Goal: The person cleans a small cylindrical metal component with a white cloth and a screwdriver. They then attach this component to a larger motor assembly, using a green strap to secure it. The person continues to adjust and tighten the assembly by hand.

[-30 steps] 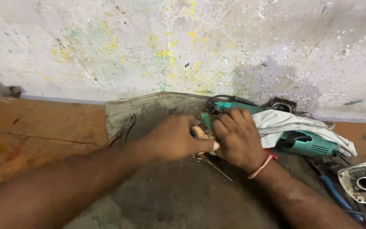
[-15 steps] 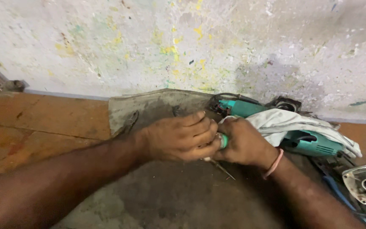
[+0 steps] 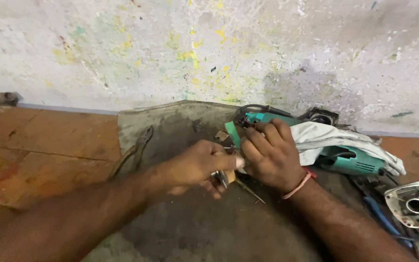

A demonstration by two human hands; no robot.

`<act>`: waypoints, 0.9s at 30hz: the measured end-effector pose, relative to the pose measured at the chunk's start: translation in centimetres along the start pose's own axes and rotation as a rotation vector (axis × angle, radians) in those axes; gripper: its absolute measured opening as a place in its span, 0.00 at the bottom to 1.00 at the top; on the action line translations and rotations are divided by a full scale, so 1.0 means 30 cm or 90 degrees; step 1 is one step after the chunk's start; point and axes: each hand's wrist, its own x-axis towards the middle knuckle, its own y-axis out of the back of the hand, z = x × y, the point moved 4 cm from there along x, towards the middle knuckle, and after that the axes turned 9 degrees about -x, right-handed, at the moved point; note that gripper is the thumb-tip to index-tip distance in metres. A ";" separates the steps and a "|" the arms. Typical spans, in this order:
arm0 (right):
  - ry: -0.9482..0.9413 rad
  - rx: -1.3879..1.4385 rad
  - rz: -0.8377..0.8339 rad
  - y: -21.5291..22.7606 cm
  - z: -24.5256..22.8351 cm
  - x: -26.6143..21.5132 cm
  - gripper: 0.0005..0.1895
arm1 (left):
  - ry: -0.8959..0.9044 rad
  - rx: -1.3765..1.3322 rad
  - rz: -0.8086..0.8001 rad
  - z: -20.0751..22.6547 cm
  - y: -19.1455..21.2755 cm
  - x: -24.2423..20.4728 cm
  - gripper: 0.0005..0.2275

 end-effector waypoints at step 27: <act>-0.773 -0.182 -0.535 0.033 0.661 -0.410 0.21 | -0.542 0.574 0.379 -0.234 0.123 -0.018 0.17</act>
